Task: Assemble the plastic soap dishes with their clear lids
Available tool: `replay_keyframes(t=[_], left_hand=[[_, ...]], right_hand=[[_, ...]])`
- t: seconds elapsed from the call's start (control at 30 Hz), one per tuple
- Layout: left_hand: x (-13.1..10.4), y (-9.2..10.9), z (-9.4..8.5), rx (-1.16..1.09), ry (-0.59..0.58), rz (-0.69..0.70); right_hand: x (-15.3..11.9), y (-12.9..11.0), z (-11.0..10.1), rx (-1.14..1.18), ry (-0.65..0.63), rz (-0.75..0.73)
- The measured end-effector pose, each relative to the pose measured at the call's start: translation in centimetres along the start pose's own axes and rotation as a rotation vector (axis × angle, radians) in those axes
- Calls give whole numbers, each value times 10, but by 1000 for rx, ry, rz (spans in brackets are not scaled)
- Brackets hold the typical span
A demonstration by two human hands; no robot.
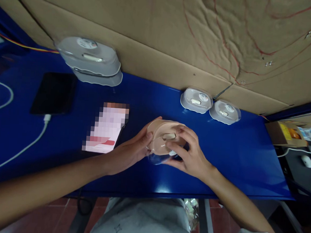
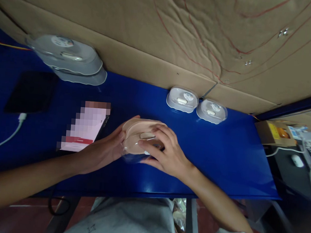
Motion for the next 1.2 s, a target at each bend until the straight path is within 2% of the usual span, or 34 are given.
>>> replay_keyframes(t=[0.13,0.2,0.37,0.5,0.63,0.83,0.97,1.2], left_hand=[[-1,3,2,21,7,13],[-1,4,4,31,23,14],[-2,3,4,63,-4,13],[-1,1,-1,68,-32,14],[0,1,-2,40,-13,-19],[3,6,0,-116,94,-107],[2,10,-2,-130,201,-114],[3,15,-3,-23,241,-93]], right_hand=[[0,1,2,22,72,58],[0,2,2,-21,109,39],[-1,8,0,-1,102,104],[-1,9,-1,36,68,133],[-2,13,1,80,26,148],[-4,25,-2,171,-171,176],[-7,31,-8,268,-194,204],[-3,24,-5,264,-256,150]])
Point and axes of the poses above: each hand's wrist, its own x-axis towards the middle knuckle, its own z-axis out of the palm, y = z × x, the point moved 3 cm from there along x, towards the middle knuckle, and after that the axes turned 7 degrees about -z, right-handed, at the moved point
